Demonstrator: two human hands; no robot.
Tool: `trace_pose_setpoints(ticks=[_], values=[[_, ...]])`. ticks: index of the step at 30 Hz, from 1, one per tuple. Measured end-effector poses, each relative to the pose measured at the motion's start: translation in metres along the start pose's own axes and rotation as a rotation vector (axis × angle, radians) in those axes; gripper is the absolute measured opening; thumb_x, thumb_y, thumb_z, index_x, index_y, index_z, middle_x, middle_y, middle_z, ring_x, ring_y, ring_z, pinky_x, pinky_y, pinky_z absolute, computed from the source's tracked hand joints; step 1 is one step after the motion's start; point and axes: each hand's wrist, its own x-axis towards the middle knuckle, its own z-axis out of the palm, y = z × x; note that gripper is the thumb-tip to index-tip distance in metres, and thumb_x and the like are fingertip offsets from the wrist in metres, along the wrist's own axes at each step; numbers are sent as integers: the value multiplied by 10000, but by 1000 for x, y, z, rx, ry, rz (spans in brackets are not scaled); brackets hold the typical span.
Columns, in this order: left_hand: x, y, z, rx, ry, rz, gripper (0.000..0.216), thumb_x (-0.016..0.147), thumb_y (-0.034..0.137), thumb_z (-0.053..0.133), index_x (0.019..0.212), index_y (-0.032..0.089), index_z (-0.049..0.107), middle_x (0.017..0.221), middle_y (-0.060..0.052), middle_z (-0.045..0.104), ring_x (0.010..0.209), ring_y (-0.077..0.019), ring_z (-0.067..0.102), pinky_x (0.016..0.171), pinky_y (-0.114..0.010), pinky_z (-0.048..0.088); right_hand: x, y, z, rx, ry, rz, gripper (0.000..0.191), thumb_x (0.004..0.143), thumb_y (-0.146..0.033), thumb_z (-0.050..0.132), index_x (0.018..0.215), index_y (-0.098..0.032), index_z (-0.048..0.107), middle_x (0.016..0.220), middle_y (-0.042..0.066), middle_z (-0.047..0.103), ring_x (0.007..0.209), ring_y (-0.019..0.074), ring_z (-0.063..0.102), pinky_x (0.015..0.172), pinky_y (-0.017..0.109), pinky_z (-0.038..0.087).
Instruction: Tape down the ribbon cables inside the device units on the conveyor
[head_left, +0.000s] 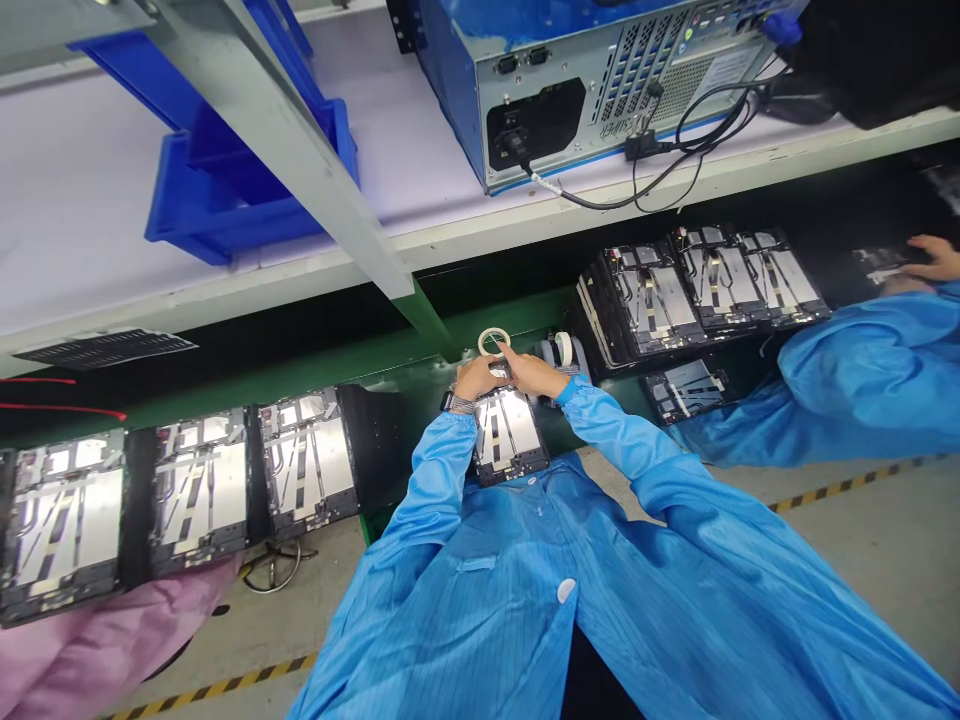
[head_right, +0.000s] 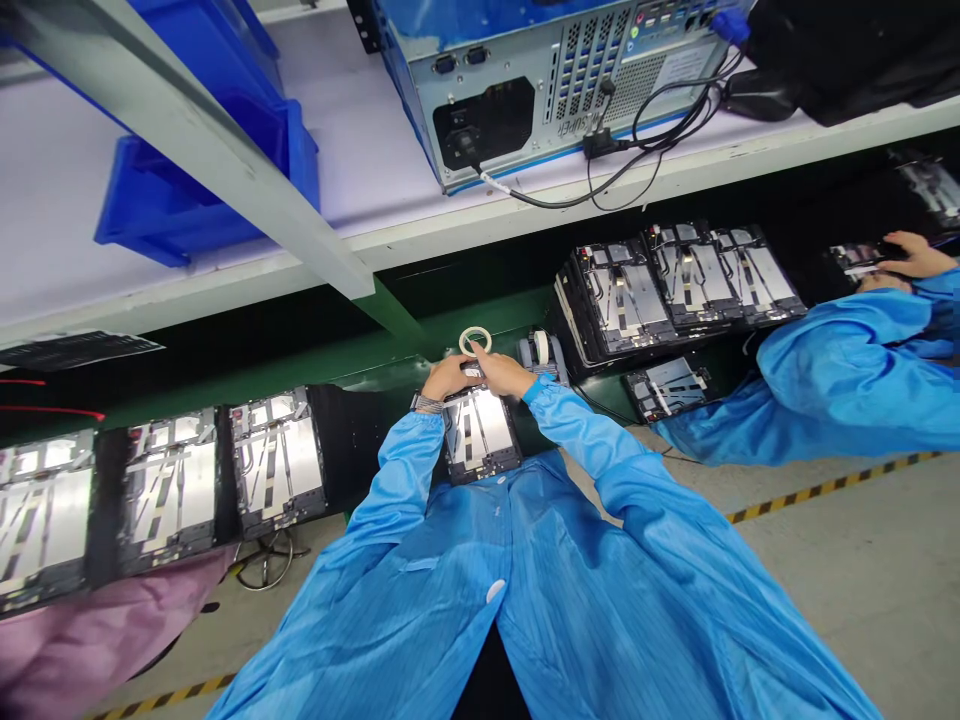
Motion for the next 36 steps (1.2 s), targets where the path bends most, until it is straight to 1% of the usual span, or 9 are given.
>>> trace_pose_setpoints(ticks=[6,11,16,19,22,25,27,31,36], values=[[1,0,0,-1,-3,3,776,753,654,840,1415,282,681,1392,-123,726,1311,-375,645,1146,-508,413,10,-5,-2,-74,40,36,1019,805,-123,837,1669,-236,308,1210,192,742,1060,366,734,872,378,517],[-2,-4,-2,-35,-9,9,723,778,605,833,1421,315,674,1400,-91,724,1319,-347,641,1138,-470,417,11,21,-16,32,192,274,1227,617,-342,1025,1638,-208,358,1309,224,638,1091,384,688,901,414,515],[-7,2,1,44,13,49,776,761,695,808,1415,302,669,1414,-130,701,1347,-386,595,1163,-542,358,-24,43,5,347,489,230,747,893,-358,758,1558,-192,461,1012,59,677,846,226,641,828,365,517],[-10,8,2,112,67,41,745,764,672,822,1380,277,682,1387,-151,703,1368,-395,564,1177,-569,333,-49,35,29,532,589,260,588,913,-305,654,1471,-177,519,897,2,666,681,166,572,768,335,519],[-14,0,-3,60,109,148,648,819,588,810,1369,272,678,1458,-130,657,1426,-371,512,1219,-546,322,-64,14,47,553,647,236,558,898,-280,650,1441,-209,545,958,23,679,755,189,598,831,366,542],[-25,-30,-11,-170,284,221,489,972,455,659,1422,265,629,1512,-90,615,1428,-268,529,1218,-417,389,-62,-12,57,460,587,62,617,901,-258,676,1498,-245,522,1127,86,684,1054,275,625,1001,447,527],[-38,-55,-11,-318,416,143,443,1014,372,583,1437,243,607,1486,-91,628,1368,-223,585,1166,-361,453,-50,-28,61,395,471,-87,687,908,-224,677,1560,-241,463,1207,111,673,1171,306,596,1069,482,492],[-68,-91,5,-479,457,-65,428,993,308,602,1412,220,613,1447,-107,658,1300,-219,646,1064,-357,538,-17,-46,70,284,295,-251,675,935,-121,587,1587,-197,429,1161,115,686,1115,297,596,1059,467,470],[-89,-93,40,-613,440,-149,463,978,312,642,1430,220,604,1511,-126,617,1358,-228,623,1079,-369,544,14,-47,70,288,217,-289,632,948,-63,517,1560,-216,487,1022,67,687,984,245,601,967,384,477]])
